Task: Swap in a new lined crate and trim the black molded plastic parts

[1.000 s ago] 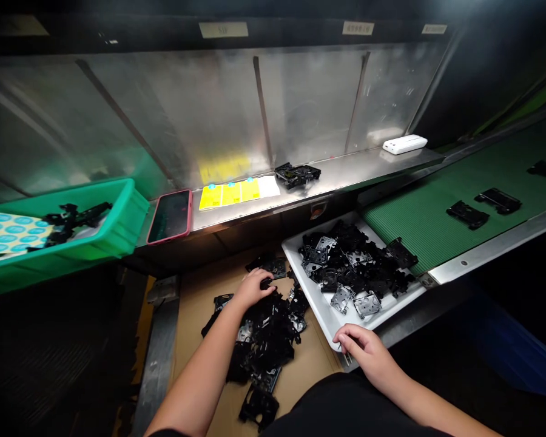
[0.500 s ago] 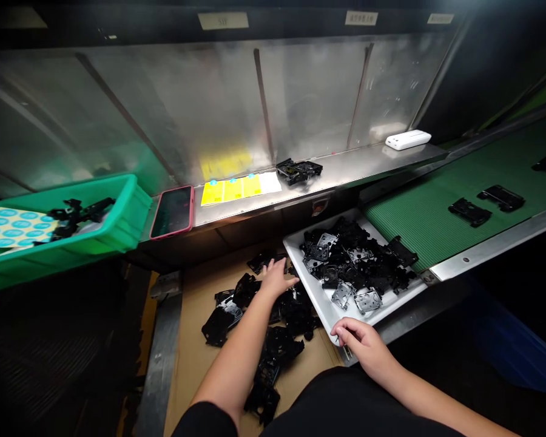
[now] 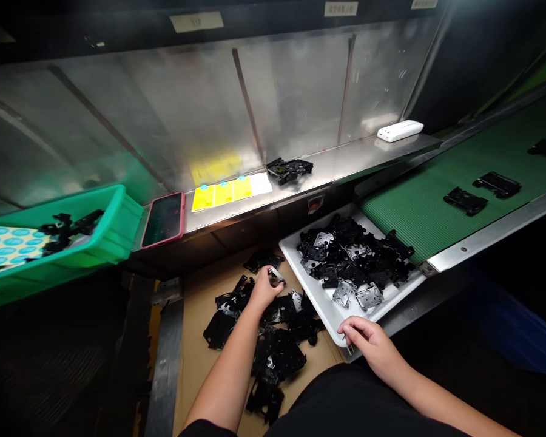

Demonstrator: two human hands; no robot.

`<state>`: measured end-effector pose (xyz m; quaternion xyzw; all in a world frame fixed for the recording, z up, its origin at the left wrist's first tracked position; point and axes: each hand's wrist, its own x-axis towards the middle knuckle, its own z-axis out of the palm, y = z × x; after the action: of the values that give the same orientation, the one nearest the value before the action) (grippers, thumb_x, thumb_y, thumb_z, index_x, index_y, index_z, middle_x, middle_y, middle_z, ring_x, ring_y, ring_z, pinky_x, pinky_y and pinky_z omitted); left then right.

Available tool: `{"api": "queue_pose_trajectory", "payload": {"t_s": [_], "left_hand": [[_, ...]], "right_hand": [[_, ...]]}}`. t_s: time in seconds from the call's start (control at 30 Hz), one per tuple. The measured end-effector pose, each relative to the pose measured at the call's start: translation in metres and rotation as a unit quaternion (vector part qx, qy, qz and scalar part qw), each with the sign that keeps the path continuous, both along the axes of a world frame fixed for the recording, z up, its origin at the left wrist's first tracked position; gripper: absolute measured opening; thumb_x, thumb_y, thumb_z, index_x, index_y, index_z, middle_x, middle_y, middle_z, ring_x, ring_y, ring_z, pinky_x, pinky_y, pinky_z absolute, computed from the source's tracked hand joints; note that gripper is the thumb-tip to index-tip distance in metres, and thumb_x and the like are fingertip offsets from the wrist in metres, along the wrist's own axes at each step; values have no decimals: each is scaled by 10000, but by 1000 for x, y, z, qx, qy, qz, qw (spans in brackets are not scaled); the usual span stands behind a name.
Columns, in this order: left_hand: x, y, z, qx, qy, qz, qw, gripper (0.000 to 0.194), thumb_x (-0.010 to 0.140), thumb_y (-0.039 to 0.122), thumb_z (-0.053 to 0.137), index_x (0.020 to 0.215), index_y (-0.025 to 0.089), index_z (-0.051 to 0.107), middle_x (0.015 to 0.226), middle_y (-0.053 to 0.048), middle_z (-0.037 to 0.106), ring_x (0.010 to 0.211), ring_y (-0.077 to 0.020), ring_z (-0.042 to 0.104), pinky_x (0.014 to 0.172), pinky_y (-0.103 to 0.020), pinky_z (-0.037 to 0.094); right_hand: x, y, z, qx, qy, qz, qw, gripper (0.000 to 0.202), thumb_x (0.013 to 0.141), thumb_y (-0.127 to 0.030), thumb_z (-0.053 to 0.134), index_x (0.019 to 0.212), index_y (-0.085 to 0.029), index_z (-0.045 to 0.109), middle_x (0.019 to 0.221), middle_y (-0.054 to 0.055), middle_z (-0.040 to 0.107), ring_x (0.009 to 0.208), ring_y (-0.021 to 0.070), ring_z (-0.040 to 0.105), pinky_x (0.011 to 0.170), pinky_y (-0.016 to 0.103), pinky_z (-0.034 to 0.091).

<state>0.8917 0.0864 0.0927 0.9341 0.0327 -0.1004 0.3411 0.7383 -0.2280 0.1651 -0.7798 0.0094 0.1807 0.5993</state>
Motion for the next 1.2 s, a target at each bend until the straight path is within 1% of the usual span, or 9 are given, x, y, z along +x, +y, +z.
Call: {"api": "queue_pose_trajectory", "payload": {"t_s": [0.17, 0.33, 0.4, 0.5, 0.63, 0.73, 0.93, 1.07, 1.2], "left_hand": [[-26, 49, 33, 31, -28, -10, 999, 630, 772, 232, 627, 1378, 227, 456, 1411, -118, 557, 1370, -271, 478, 1159, -424, 374], [-38, 70, 64, 170, -26, 47, 984, 436, 779, 471, 689, 1106, 185, 653, 1527, -194, 449, 1530, -444, 165, 1219, -679, 92], [-39, 50, 67, 184, -68, 33, 980, 417, 882, 468, 574, 1186, 190, 640, 1513, -170, 478, 1527, -387, 214, 1244, -618, 130], [-47, -4, 53, 101, -53, -101, 988, 427, 942, 420, 483, 1279, 199, 622, 1463, -149, 537, 1453, -334, 378, 1230, -529, 261], [-67, -66, 15, 69, 39, -238, 968, 830, 662, 486, 829, 1414, 266, 553, 1573, -140, 447, 1463, -436, 355, 1218, -583, 266], [-70, -79, -3, 79, 72, -265, 958, 801, 611, 357, 885, 1355, 308, 595, 1577, -134, 441, 1393, -464, 437, 1160, -611, 325], [-66, -51, 4, 50, 84, -256, 962, 442, 683, 262, 837, 1090, 292, 670, 1146, -65, 700, 1119, -312, 652, 965, -397, 500], [-89, -13, 22, 34, 73, -222, 972, 432, 733, 372, 814, 1116, 286, 633, 1083, -56, 681, 1058, -277, 639, 927, -364, 496], [-118, 23, 35, 30, 69, -155, 985, 414, 725, 390, 816, 1104, 310, 669, 1193, -69, 641, 1147, -298, 590, 1047, -433, 438]], "right_hand": [[2, 1, -5, 7, 8, 21, 1000, 401, 991, -543, 524, 939, -194, 716, 781, 39, 634, 807, 221, 602, 798, 345, 464], [1, 1, -12, 30, 43, 104, 993, 391, 975, -526, 559, 925, -176, 726, 804, 48, 671, 801, 220, 624, 781, 333, 481], [2, 2, -14, 27, 45, 114, 992, 393, 972, -529, 564, 928, -174, 726, 809, 49, 681, 801, 220, 628, 779, 331, 486], [5, 2, -16, 3, 29, 76, 997, 426, 980, -555, 533, 918, -177, 720, 790, 45, 682, 810, 228, 632, 807, 350, 488], [8, 0, -13, -11, 10, 36, 999, 445, 980, -572, 519, 898, -180, 712, 773, 44, 674, 818, 235, 631, 826, 367, 483], [8, 0, -8, -9, 8, 41, 999, 442, 979, -572, 520, 902, -182, 716, 781, 49, 677, 817, 234, 630, 826, 365, 481], [10, 5, -1, 3, 13, 50, 999, 436, 970, -571, 539, 897, -181, 721, 770, 46, 675, 815, 233, 631, 823, 365, 479], [10, 8, 1, 22, 24, 58, 998, 447, 960, -586, 547, 902, -179, 722, 761, 46, 680, 796, 233, 636, 801, 365, 488], [11, 9, -2, 25, 33, 45, 998, 470, 941, -612, 557, 886, -176, 726, 746, 46, 682, 780, 231, 636, 784, 360, 494]]}}
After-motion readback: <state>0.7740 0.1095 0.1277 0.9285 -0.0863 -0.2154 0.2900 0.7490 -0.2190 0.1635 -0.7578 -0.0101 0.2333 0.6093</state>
